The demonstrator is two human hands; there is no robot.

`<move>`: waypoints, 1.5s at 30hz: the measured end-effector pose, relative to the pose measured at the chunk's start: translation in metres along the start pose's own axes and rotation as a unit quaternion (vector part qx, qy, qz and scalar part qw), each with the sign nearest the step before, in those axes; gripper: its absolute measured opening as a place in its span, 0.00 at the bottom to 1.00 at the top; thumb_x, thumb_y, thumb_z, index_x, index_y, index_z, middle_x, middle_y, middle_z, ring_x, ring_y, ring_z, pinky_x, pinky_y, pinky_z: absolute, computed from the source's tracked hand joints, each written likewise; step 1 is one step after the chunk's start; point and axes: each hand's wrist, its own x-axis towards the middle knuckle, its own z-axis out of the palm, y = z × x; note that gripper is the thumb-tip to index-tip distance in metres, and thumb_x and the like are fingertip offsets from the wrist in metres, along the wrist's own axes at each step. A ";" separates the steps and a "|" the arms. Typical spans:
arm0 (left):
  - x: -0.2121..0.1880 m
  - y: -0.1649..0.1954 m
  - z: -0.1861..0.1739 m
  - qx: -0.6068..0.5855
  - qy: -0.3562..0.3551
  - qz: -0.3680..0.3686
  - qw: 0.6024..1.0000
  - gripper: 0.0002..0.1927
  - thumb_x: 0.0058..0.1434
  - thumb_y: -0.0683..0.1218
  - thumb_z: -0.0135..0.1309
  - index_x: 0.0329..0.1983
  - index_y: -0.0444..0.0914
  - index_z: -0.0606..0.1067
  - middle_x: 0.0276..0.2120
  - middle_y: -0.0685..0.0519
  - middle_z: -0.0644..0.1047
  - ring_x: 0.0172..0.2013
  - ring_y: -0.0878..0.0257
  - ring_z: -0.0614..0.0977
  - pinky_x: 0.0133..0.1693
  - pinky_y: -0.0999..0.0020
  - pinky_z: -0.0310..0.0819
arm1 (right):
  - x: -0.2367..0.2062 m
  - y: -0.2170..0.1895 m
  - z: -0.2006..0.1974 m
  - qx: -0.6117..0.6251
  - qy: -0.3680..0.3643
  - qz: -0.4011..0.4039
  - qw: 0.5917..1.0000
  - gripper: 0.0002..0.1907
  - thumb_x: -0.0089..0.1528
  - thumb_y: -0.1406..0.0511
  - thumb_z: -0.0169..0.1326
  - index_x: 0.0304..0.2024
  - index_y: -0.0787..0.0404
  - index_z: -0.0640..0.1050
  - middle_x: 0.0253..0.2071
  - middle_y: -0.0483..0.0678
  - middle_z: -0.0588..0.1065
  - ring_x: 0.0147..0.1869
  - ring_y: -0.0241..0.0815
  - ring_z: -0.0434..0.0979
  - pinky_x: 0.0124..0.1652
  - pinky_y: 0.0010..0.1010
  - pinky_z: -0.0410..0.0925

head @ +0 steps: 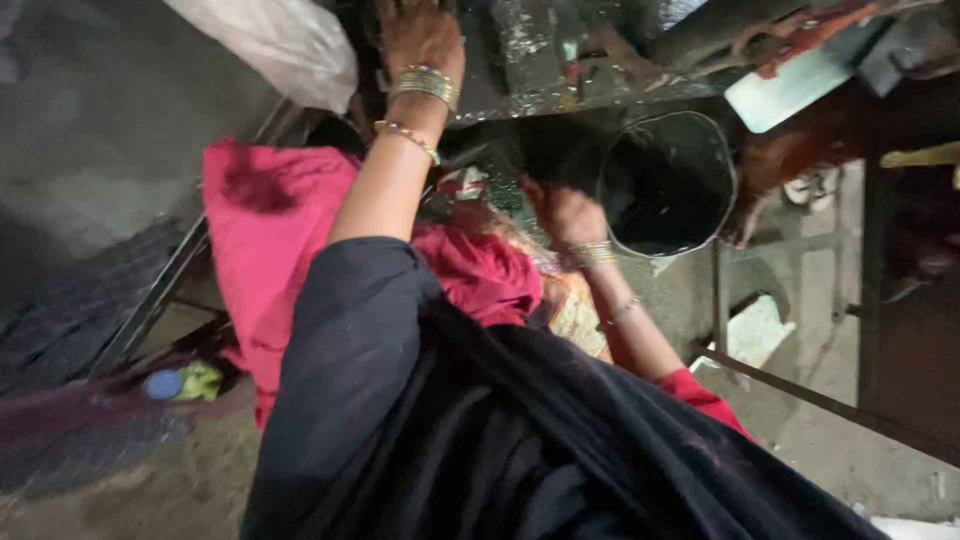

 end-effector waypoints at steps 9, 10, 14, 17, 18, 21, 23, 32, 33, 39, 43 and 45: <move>-0.147 0.013 -0.005 0.074 0.103 0.178 0.976 0.21 0.65 0.52 0.48 0.54 0.34 0.77 0.65 0.40 0.71 0.66 0.43 0.67 0.68 0.37 0.42 | 0.002 -0.077 -0.108 -0.047 0.179 -0.048 0.982 0.21 0.67 0.47 0.56 0.35 0.57 0.79 0.25 0.53 0.79 0.29 0.56 0.80 0.28 0.47 0.69; -0.148 0.008 -0.009 0.057 0.112 0.208 0.970 0.20 0.66 0.50 0.49 0.56 0.35 0.77 0.65 0.41 0.72 0.66 0.44 0.68 0.69 0.40 0.47 | 0.004 -0.078 -0.107 -0.063 0.175 -0.043 0.982 0.22 0.67 0.46 0.56 0.34 0.57 0.79 0.25 0.52 0.79 0.29 0.55 0.80 0.28 0.46 0.70; -0.100 0.009 -0.027 -0.002 0.111 0.237 0.965 0.17 0.72 0.46 0.48 0.60 0.36 0.76 0.58 0.42 0.75 0.57 0.46 0.74 0.60 0.43 0.65 | 0.008 -0.073 -0.100 -0.071 0.173 -0.032 0.982 0.24 0.67 0.45 0.56 0.34 0.57 0.79 0.24 0.53 0.79 0.28 0.55 0.80 0.28 0.46 0.69; -0.066 0.051 -0.021 0.045 0.197 0.161 0.966 0.16 0.65 0.47 0.49 0.52 0.38 0.78 0.53 0.43 0.76 0.49 0.49 0.79 0.50 0.46 0.74 | 0.010 -0.072 -0.097 -0.064 0.184 -0.041 0.980 0.23 0.67 0.45 0.56 0.33 0.57 0.79 0.24 0.52 0.79 0.28 0.54 0.80 0.27 0.47 0.69; -0.054 0.064 -0.018 0.074 0.246 0.132 0.957 0.16 0.61 0.48 0.50 0.48 0.39 0.79 0.52 0.44 0.77 0.47 0.50 0.80 0.48 0.48 0.76 | 0.010 -0.071 -0.096 -0.067 0.190 -0.042 0.979 0.23 0.67 0.46 0.56 0.33 0.57 0.79 0.25 0.51 0.79 0.28 0.54 0.81 0.28 0.46 0.69; -0.043 0.082 -0.008 0.002 0.015 -0.048 0.999 0.14 0.72 0.45 0.46 0.49 0.37 0.81 0.55 0.44 0.76 0.52 0.53 0.80 0.50 0.49 0.75 | 0.007 -0.068 -0.094 -0.077 0.187 -0.062 0.977 0.21 0.66 0.47 0.57 0.34 0.57 0.79 0.25 0.51 0.79 0.29 0.54 0.81 0.28 0.46 0.70; -0.055 0.073 -0.006 -0.059 -0.034 -0.065 0.996 0.16 0.69 0.45 0.46 0.51 0.33 0.80 0.65 0.38 0.69 0.53 0.48 0.78 0.46 0.57 0.79 | 0.005 -0.063 -0.094 -0.081 0.160 -0.079 0.981 0.21 0.65 0.47 0.57 0.35 0.57 0.78 0.25 0.51 0.79 0.29 0.54 0.81 0.28 0.46 0.70; -0.126 0.028 -0.025 0.092 -0.007 0.089 0.992 0.22 0.63 0.51 0.46 0.52 0.37 0.82 0.70 0.42 0.63 0.69 0.48 0.61 0.68 0.34 0.35 | 0.030 -0.059 -0.103 -0.078 -0.038 -0.134 0.987 0.27 0.63 0.44 0.56 0.40 0.61 0.80 0.29 0.59 0.80 0.36 0.61 0.82 0.36 0.49 0.73; -0.118 0.033 -0.025 0.101 -0.042 0.086 0.990 0.21 0.62 0.50 0.45 0.51 0.38 0.81 0.69 0.41 0.63 0.69 0.48 0.61 0.68 0.34 0.32 | 0.033 -0.056 -0.102 -0.074 -0.047 -0.131 0.987 0.27 0.63 0.44 0.56 0.41 0.61 0.79 0.32 0.59 0.80 0.37 0.61 0.82 0.37 0.50 0.73; -0.079 0.044 -0.013 0.121 -0.156 0.023 0.980 0.22 0.78 0.51 0.39 0.65 0.37 0.76 0.73 0.40 0.65 0.77 0.47 0.57 0.74 0.39 0.28 | 0.013 0.003 -0.025 -0.142 0.071 -0.204 0.966 0.17 0.70 0.52 0.54 0.48 0.57 0.80 0.33 0.57 0.79 0.35 0.58 0.80 0.31 0.48 0.70; -0.096 0.025 -0.002 0.051 0.022 0.057 0.997 0.28 0.67 0.51 0.43 0.67 0.35 0.72 0.70 0.42 0.63 0.71 0.49 0.60 0.71 0.43 0.31 | -0.018 0.027 0.063 -0.017 0.078 -0.137 0.987 0.16 0.70 0.55 0.50 0.46 0.61 0.78 0.30 0.56 0.75 0.30 0.57 0.77 0.29 0.48 0.71; -0.102 0.014 0.000 0.031 0.010 0.068 0.997 0.30 0.66 0.53 0.43 0.66 0.32 0.72 0.72 0.42 0.62 0.71 0.51 0.60 0.71 0.45 0.33 | -0.018 0.031 0.075 -0.106 0.118 -0.182 0.970 0.13 0.73 0.59 0.46 0.44 0.57 0.79 0.30 0.52 0.76 0.32 0.54 0.78 0.29 0.47 0.71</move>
